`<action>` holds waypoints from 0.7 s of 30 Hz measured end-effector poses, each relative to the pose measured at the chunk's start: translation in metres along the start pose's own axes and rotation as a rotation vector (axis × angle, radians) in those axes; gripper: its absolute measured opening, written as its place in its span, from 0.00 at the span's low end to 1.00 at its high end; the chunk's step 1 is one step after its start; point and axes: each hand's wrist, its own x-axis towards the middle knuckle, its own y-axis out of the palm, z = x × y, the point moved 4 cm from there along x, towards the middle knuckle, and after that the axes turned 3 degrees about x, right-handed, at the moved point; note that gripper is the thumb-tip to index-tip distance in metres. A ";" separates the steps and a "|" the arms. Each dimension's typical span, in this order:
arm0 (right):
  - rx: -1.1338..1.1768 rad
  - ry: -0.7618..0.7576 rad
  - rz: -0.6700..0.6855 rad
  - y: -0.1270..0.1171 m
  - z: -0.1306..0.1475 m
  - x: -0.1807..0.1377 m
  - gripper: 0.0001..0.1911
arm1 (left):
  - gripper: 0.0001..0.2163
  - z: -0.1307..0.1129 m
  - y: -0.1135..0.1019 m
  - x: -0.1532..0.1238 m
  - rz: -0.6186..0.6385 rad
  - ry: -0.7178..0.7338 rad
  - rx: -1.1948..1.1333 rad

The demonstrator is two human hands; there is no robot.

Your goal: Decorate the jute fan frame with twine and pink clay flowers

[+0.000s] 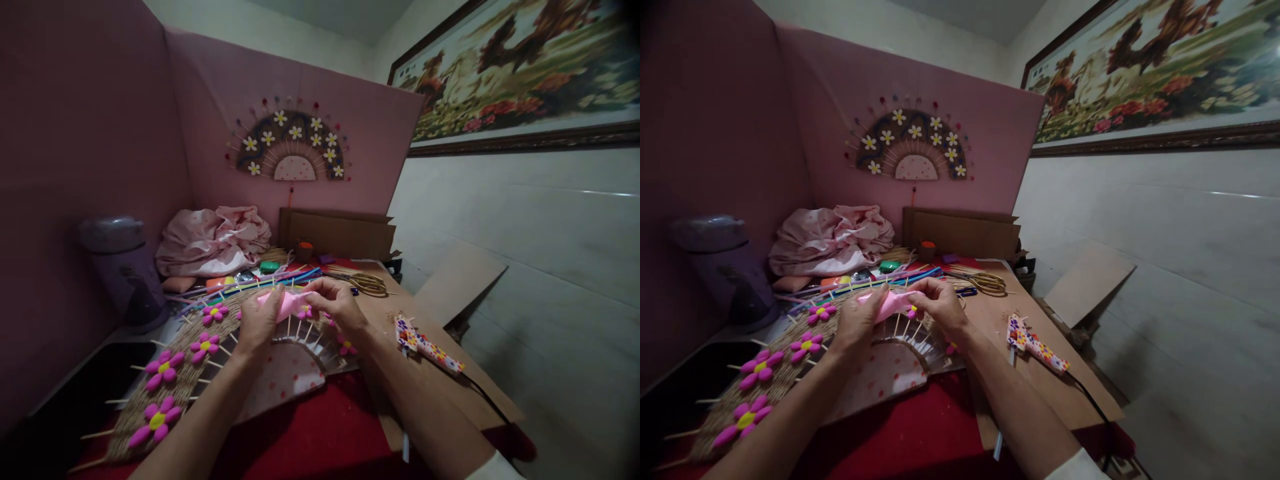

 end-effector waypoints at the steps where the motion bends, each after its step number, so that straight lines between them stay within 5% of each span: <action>1: -0.015 0.004 0.016 0.000 -0.002 0.000 0.13 | 0.14 -0.002 -0.002 0.000 -0.017 0.047 0.021; 7: -0.129 -0.038 0.083 0.000 -0.008 0.002 0.15 | 0.12 -0.021 -0.003 -0.007 -0.030 0.362 0.239; 11: -0.320 -0.252 0.121 -0.002 0.006 0.001 0.13 | 0.11 -0.023 -0.003 -0.010 -0.025 0.446 0.343; 15: -0.366 -0.287 0.159 -0.003 0.010 0.001 0.12 | 0.10 -0.023 -0.003 -0.010 -0.032 0.517 0.442; 18: -0.336 -0.302 0.156 -0.001 0.011 0.000 0.11 | 0.10 -0.025 -0.003 -0.010 -0.030 0.531 0.441; 21: -0.334 -0.394 0.099 0.000 0.017 -0.003 0.09 | 0.12 -0.019 0.000 -0.006 0.070 0.363 0.277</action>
